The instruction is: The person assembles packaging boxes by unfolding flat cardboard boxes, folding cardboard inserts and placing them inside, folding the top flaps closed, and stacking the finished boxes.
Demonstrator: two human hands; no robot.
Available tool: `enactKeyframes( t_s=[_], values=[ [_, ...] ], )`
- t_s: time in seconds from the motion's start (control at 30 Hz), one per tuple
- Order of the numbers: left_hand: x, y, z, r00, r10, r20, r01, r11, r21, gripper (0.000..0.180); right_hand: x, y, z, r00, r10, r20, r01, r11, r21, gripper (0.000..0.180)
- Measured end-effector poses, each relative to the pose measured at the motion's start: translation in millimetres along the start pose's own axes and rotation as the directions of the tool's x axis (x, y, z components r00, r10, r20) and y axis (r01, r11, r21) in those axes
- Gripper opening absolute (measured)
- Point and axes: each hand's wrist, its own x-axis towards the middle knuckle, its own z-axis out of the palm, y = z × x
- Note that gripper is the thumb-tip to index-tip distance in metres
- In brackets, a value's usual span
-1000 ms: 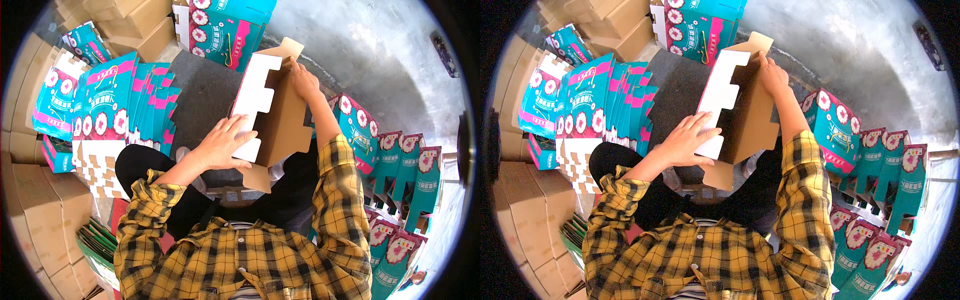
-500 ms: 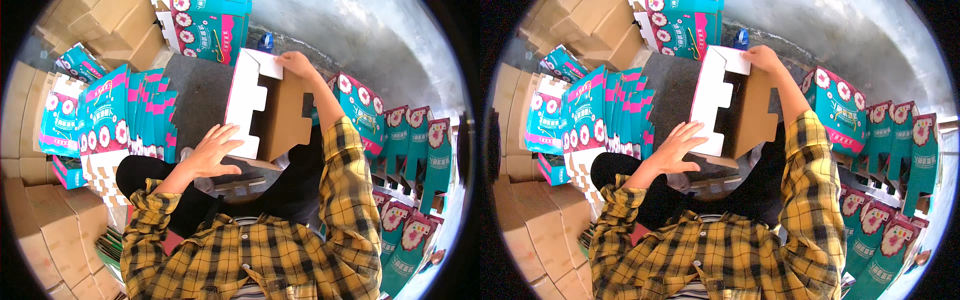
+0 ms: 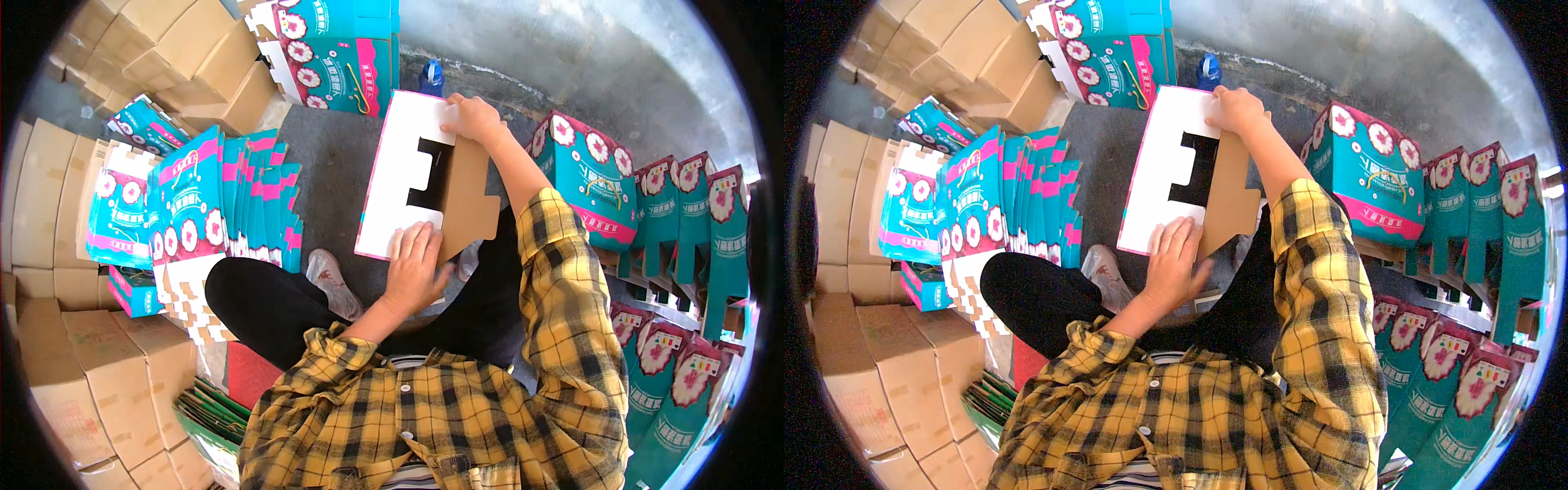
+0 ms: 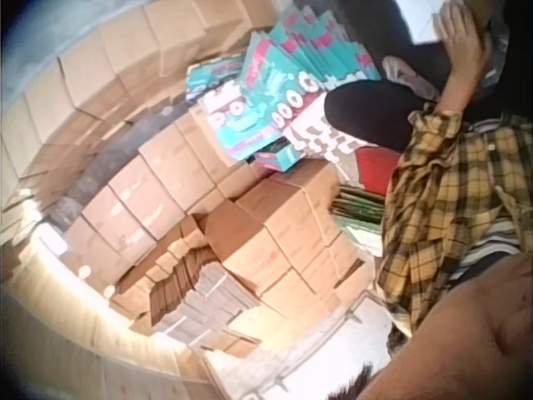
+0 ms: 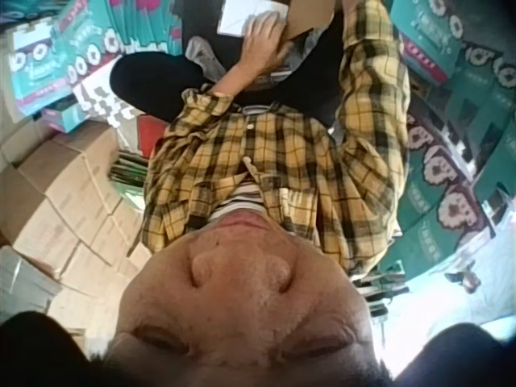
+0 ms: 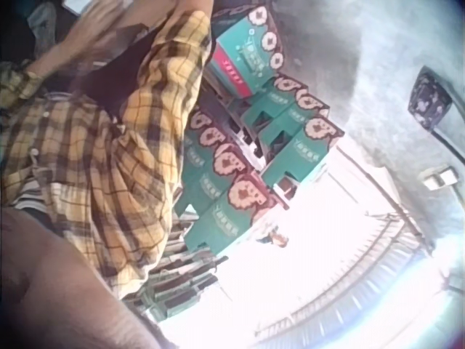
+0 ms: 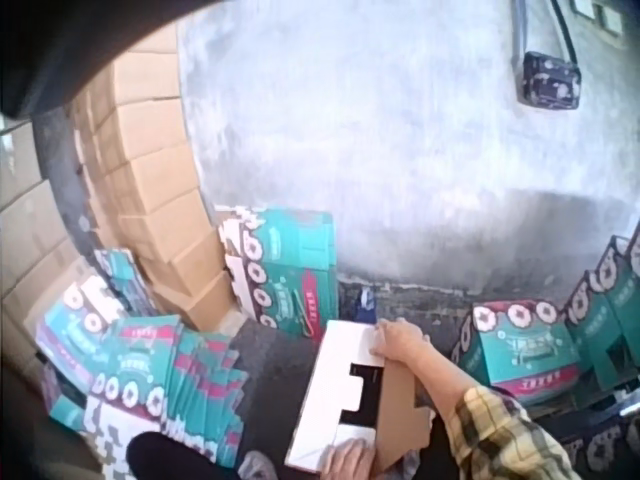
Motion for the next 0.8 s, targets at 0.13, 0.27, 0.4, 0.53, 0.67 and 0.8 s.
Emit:
enactKeyframes(
  t_s=[0.13, 0.27, 0.4, 0.53, 0.67, 0.8],
  values=[
    [5.8, 5.3, -1.1, 0.998, -0.061, -0.001, 0.061, 0.996, -0.072, 0.048, 0.2, 10.7, 6.9, 0.995, -0.011, -0.101, 0.011, 1.000, 0.000, 0.056],
    [-9.5, -20.8, -0.5, 0.997, -0.071, -0.041, 0.070, 0.997, -0.026, 0.034, -2.3, 14.2, -5.1, 0.991, -0.054, 0.122, 0.073, 0.986, -0.152, 0.053],
    [-22.8, -46.8, -44.1, 0.958, -0.272, 0.087, 0.278, 0.958, -0.067, 0.023, -20.7, 2.0, -39.3, 0.884, 0.019, 0.468, -0.104, 0.982, 0.157, 0.053],
    [-11.2, -55.7, -40.9, 0.809, -0.571, -0.138, 0.476, 0.775, -0.417, 0.024, -12.6, 17.5, -20.2, 0.905, 0.036, 0.423, -0.186, 0.930, 0.318, 0.054],
    [-0.7, -68.2, -15.8, 0.900, -0.308, -0.308, 0.349, 0.933, 0.084, 0.038, -17.6, 16.2, 2.2, 0.960, -0.279, -0.013, 0.276, 0.954, -0.120, 0.039],
    [-11.7, -67.3, -19.3, 0.955, -0.253, -0.156, 0.289, 0.910, 0.297, 0.041, -62.7, -27.1, 2.3, 0.767, -0.640, 0.045, 0.639, 0.756, -0.142, 0.059]
  ],
)
